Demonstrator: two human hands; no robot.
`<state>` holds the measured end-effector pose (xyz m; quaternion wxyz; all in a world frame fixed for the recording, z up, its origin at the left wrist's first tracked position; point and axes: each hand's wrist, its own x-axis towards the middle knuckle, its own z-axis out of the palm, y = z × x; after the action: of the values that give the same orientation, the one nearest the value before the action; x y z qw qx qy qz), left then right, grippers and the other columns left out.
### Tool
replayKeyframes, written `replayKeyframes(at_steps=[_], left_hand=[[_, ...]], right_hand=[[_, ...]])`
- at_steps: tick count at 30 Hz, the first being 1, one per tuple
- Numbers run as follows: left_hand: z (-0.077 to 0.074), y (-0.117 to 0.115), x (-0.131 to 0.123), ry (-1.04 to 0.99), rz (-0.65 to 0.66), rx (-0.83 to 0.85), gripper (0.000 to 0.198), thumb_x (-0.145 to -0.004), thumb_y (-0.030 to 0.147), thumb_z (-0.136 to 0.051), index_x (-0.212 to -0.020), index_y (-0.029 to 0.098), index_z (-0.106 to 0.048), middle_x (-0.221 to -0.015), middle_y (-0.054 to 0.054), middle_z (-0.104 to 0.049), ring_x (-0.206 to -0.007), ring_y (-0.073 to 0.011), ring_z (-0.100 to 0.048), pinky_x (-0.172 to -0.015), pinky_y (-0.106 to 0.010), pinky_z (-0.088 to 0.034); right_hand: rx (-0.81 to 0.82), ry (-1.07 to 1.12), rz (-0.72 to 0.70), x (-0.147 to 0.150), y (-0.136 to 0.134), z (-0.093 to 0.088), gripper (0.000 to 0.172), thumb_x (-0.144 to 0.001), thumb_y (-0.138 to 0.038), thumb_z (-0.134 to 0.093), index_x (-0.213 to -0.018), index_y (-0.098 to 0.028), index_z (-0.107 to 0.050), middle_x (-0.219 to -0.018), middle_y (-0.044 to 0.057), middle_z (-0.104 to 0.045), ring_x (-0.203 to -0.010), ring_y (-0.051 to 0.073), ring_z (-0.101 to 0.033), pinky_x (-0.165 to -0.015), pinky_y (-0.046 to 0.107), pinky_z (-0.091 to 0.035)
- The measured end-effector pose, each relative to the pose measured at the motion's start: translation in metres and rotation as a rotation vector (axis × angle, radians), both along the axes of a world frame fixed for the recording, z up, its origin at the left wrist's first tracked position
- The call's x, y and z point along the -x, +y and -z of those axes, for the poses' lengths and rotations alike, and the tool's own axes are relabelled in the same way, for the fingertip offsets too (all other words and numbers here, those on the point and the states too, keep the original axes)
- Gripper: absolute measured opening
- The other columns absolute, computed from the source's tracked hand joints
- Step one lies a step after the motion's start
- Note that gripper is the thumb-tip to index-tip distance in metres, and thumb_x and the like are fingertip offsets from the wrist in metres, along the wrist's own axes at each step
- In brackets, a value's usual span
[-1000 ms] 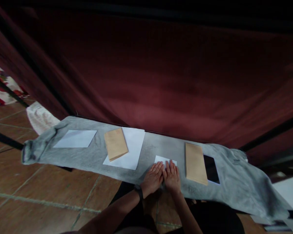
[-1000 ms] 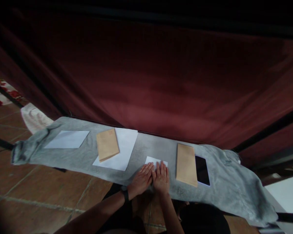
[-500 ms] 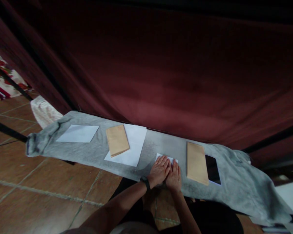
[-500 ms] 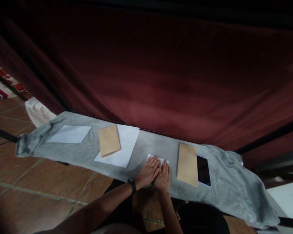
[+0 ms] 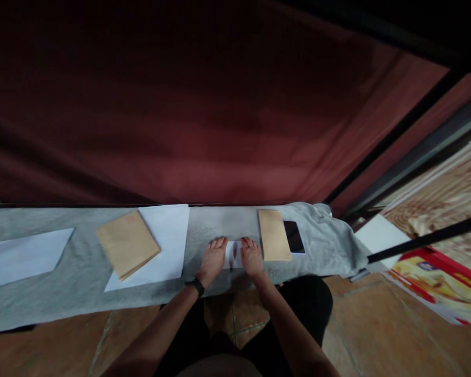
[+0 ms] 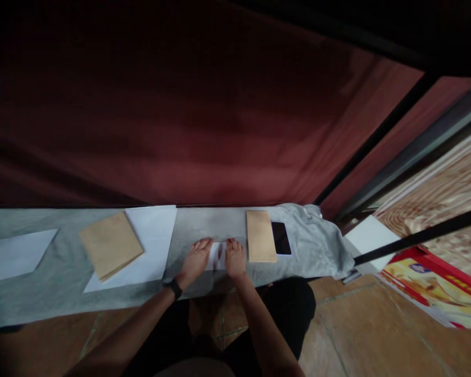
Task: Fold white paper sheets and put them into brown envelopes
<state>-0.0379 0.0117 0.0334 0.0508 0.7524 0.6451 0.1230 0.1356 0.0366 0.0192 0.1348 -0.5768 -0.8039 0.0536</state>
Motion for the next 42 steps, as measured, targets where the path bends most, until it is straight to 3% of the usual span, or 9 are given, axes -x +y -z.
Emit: replayKeyframes(at_steps=[8, 13, 15, 18, 22, 25, 30, 35, 42], left_hand=[[-0.033, 0.029, 0.006, 0.037, 0.043, 0.035, 0.03, -0.09, 0.008, -0.042, -0.093, 0.019, -0.07, -0.101, -0.01, -0.068, -0.099, -0.023, -0.062, -0.092, -0.037, -0.048], [-0.072, 0.029, 0.017, -0.01, 0.036, -0.18, 0.03, -0.099, 0.02, -0.038, -0.101, 0.02, -0.068, -0.11, -0.01, -0.068, -0.105, -0.026, -0.06, -0.096, -0.042, -0.046], [-0.079, 0.019, 0.023, -0.026, 0.071, -0.289, 0.029, -0.1, 0.024, -0.039, -0.104, 0.021, -0.067, -0.12, -0.01, -0.067, -0.111, -0.0265, -0.058, -0.1, -0.043, -0.044], [-0.063, -0.004, 0.026, 0.013, 0.155, -0.291, 0.028, -0.099, 0.021, -0.04, -0.103, 0.022, -0.067, -0.127, -0.01, -0.065, -0.118, -0.0268, -0.057, -0.104, -0.045, -0.043], [-0.014, -0.038, 0.021, 0.05, 0.232, -0.151, 0.03, -0.094, 0.013, -0.042, -0.105, 0.022, -0.069, -0.128, -0.009, -0.068, -0.118, -0.0252, -0.06, -0.105, -0.043, -0.045], [0.01, -0.055, 0.018, 0.042, 0.229, -0.097, 0.033, -0.092, 0.011, -0.041, -0.108, 0.021, -0.069, -0.133, -0.009, -0.067, -0.122, -0.0243, -0.061, -0.107, -0.043, -0.046], [0.012, -0.052, 0.007, 0.002, 0.179, -0.08, 0.038, -0.092, 0.018, -0.041, -0.118, 0.02, -0.068, -0.136, -0.01, -0.066, -0.127, -0.0249, -0.06, -0.109, -0.045, -0.046], [0.02, -0.034, -0.015, 0.004, 0.164, -0.085, 0.052, -0.098, 0.026, -0.034, -0.147, 0.015, -0.048, -0.157, -0.012, -0.045, -0.148, -0.0243, -0.038, -0.119, -0.047, -0.036], [0.039, -0.036, -0.012, 0.044, 0.1, -0.101, 0.059, -0.101, 0.039, -0.033, -0.154, 0.013, -0.037, -0.16, -0.016, -0.04, -0.152, -0.0274, -0.029, -0.122, -0.052, -0.028]], right_hand=[[0.054, -0.071, -0.024, 0.002, 0.03, -0.037, 0.026, -0.096, -0.01, -0.049, -0.103, -0.019, -0.073, -0.11, 0.012, -0.069, -0.098, 0.023, -0.061, -0.089, 0.034, -0.045], [-0.066, 0.037, -0.115, -0.012, 0.034, -0.072, 0.026, -0.102, -0.019, -0.045, -0.107, -0.019, -0.07, -0.107, 0.009, -0.067, -0.101, 0.023, -0.06, -0.097, 0.036, -0.043], [-0.162, 0.107, -0.173, -0.018, 0.026, -0.079, 0.029, -0.103, -0.02, -0.041, -0.112, -0.02, -0.069, -0.109, 0.009, -0.066, -0.106, 0.025, -0.058, -0.102, 0.039, -0.041], [-0.177, 0.093, -0.224, -0.025, 0.005, -0.068, 0.028, -0.101, -0.015, -0.043, -0.112, -0.021, -0.068, -0.109, 0.007, -0.067, -0.108, 0.024, -0.057, -0.108, 0.039, -0.039], [-0.078, 0.078, -0.243, -0.031, -0.032, -0.026, 0.026, -0.095, -0.01, -0.049, -0.108, -0.02, -0.069, -0.108, 0.007, -0.07, -0.107, 0.022, -0.061, -0.113, 0.04, -0.036], [-0.037, 0.155, -0.226, -0.033, -0.054, -0.002, 0.034, -0.09, -0.009, -0.053, -0.118, -0.02, -0.067, -0.121, 0.008, -0.069, -0.117, 0.021, -0.06, -0.115, 0.043, -0.036], [-0.082, 0.181, -0.168, -0.016, -0.064, 0.007, 0.045, -0.098, -0.021, -0.048, -0.142, -0.016, -0.055, -0.145, 0.011, -0.058, -0.136, 0.021, -0.05, -0.118, 0.042, -0.033], [-0.059, 0.064, -0.054, 0.007, -0.062, 0.015, 0.051, -0.104, -0.027, -0.043, -0.153, -0.015, -0.042, -0.155, 0.013, -0.048, -0.144, 0.023, -0.042, -0.121, 0.044, -0.028], [-0.136, 0.11, -0.097, -0.012, -0.073, 0.021, 0.052, -0.105, -0.036, -0.043, -0.153, -0.016, -0.041, -0.155, 0.011, -0.047, -0.146, 0.024, -0.039, -0.123, 0.047, -0.023]])
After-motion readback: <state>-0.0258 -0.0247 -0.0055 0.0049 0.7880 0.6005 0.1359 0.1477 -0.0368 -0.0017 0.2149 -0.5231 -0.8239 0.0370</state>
